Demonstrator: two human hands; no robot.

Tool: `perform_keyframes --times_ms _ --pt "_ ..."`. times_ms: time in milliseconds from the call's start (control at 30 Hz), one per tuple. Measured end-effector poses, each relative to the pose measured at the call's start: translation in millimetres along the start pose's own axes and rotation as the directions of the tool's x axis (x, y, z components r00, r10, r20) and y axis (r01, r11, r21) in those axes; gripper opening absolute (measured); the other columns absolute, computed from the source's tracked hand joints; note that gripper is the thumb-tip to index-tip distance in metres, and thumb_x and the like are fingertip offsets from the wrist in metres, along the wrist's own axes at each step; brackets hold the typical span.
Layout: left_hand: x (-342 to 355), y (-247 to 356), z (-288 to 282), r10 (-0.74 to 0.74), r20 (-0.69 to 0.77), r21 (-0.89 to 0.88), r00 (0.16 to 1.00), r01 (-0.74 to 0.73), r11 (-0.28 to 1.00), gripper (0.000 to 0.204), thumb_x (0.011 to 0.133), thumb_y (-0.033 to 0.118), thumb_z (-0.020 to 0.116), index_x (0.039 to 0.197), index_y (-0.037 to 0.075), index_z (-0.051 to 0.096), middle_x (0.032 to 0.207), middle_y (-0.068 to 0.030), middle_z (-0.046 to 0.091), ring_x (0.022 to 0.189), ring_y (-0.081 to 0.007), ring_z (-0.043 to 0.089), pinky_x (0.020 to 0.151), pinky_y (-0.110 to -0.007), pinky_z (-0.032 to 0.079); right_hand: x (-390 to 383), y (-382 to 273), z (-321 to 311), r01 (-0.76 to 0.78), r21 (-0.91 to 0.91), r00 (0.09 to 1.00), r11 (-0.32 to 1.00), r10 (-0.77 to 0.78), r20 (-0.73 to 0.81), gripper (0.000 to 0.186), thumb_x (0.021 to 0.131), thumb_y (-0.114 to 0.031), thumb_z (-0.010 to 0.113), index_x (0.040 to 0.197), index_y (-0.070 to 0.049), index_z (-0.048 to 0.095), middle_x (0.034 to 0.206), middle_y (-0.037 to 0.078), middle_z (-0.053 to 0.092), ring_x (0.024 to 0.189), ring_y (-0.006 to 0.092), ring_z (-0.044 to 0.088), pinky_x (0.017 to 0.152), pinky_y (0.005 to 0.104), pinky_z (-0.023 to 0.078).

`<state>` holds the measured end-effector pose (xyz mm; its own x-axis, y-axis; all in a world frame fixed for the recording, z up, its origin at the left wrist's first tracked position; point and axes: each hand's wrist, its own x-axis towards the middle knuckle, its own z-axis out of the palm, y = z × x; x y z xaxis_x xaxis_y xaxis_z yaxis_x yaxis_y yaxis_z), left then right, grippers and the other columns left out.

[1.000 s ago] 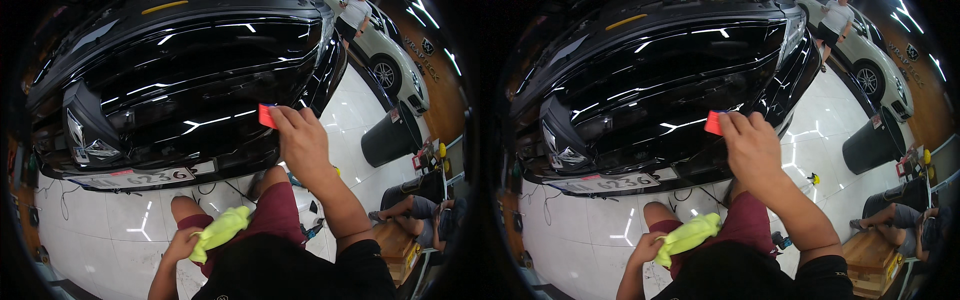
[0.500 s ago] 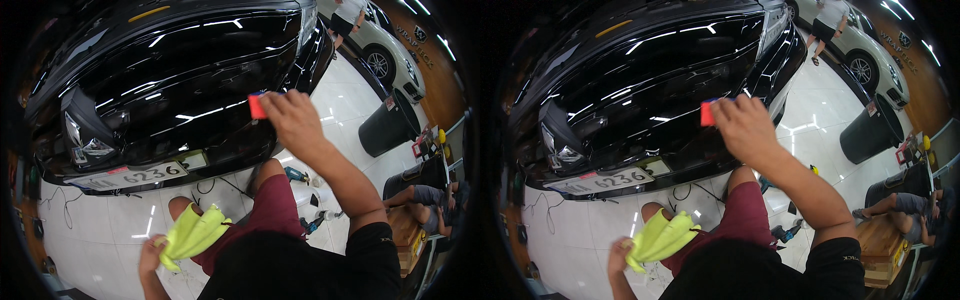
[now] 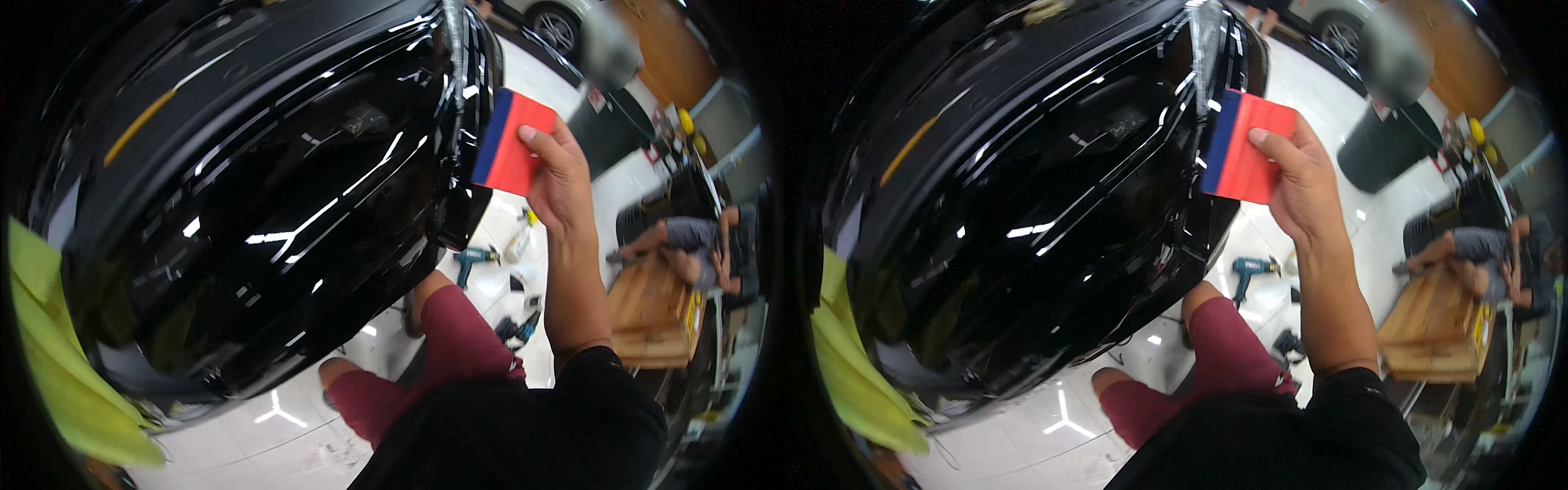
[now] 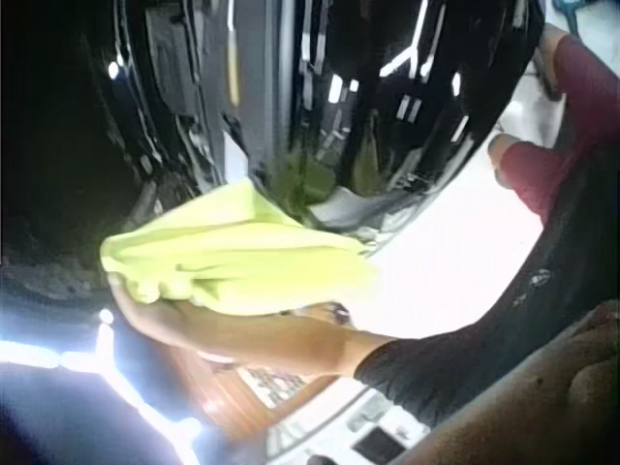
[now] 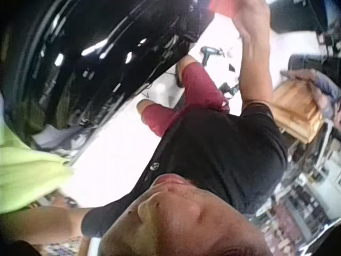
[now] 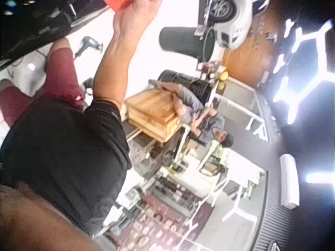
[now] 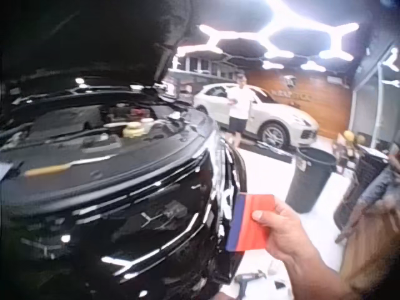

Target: The person applies a black vinyl wrap to the rear bumper of a black car. They use a squeegee to smooth the film, a utility knife to trim edges, and a microfiber cloth to wipe the surface. The person works methodically around the license plate area and bumper contours.

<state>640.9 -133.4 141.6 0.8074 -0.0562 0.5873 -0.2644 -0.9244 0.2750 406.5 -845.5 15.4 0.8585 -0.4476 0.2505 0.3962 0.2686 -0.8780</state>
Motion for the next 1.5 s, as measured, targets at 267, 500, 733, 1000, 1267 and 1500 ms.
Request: perform_keyframes --times_ms 267,500,733,1000,1267,1500 --pt "208.7 84.4 32.4 0.199 0.472 0.191 0.859 -0.32 0.928 0.035 0.098 0.019 0.061 0.127 -0.001 0.065 0.126 -0.024 0.064 0.117 -0.0366 0.063 0.102 -0.042 0.048 -95.5 -47.1 19.0 -0.272 0.296 0.862 0.915 0.369 -0.347 0.039 0.098 -0.02 0.064 0.133 -0.008 0.053 0.105 0.005 0.066 0.09 0.0152 0.065 0.078 0.0345 0.055" --pt "50.1 441.0 93.6 0.898 0.309 -0.412 0.312 -0.807 0.422 0.031 0.094 0.015 0.067 0.12 0.0 0.067 0.121 -0.02 0.066 0.112 -0.0374 0.063 0.098 -0.043 0.05 -205.1 6.3 49.0 -0.023 0.763 0.856 0.646 0.407 -0.32 0.056 0.098 -0.044 0.061 0.138 -0.005 0.052 0.112 0.01 0.065 0.095 0.0226 0.063 0.084 0.0397 0.053" --pt "-57.1 551.2 209.3 0.881 0.385 -0.273 -0.277 -0.946 -0.178 0.021 0.083 0.026 0.075 0.086 0.007 0.069 0.097 -0.0076 0.059 0.1 -0.0261 0.058 0.085 -0.038 0.046 -171.5 54.0 95.5 -0.144 0.679 0.792 0.72 0.495 -0.357 0.038 0.101 -0.016 0.061 0.133 0.003 0.055 0.129 0.017 0.065 0.108 0.0265 0.069 0.091 0.0377 0.058" --pt "-56.2 557.8 218.3 0.842 0.345 -0.331 -0.414 -0.893 -0.303 0.016 0.086 0.023 0.072 0.087 0.008 0.068 0.095 -0.0068 0.058 0.098 -0.026 0.059 0.084 -0.04 0.046 -129.9 90.4 155.5 -0.287 0.088 0.589 0.954 0.248 -0.769 0.029 0.096 -0.023 0.065 0.114 -0.001 0.065 0.091 0.019 0.073 0.084 0.0304 0.073 0.077 0.0395 0.055" --pt "-57.0 557.6 238.8 0.871 0.325 -0.312 -0.37 -0.911 -0.271 0.009 0.09 0.011 0.063 0.09 0.002 0.066 0.096 -0.0116 0.063 0.099 -0.0311 0.062 0.088 -0.044 0.05 -117.6 89.3 160.7 -0.284 0.014 0.56 0.959 0.178 -0.809 0.025 0.095 -0.021 0.063 0.103 0.002 0.065 0.086 0.024 0.071 0.082 0.041 0.071 0.073 0.0449 0.054" --pt "-61.6 560.4 231.1 0.842 0.344 -0.486 -0.417 -0.846 -0.22 0.012 0.09 0.012 0.062 0.091 0.0 0.065 0.094 -0.0194 0.07 0.093 -0.0364 0.07 0.085 -0.046 0.055 -102.3 73.4 167.4 -0.46 -0.188 0.535 0.868 0.102 -0.839 0.023 0.095 -0.02 0.061 0.096 0.003 0.062 0.081 0.028 0.067 0.08 0.0463 0.067 0.073 0.0505 0.053"
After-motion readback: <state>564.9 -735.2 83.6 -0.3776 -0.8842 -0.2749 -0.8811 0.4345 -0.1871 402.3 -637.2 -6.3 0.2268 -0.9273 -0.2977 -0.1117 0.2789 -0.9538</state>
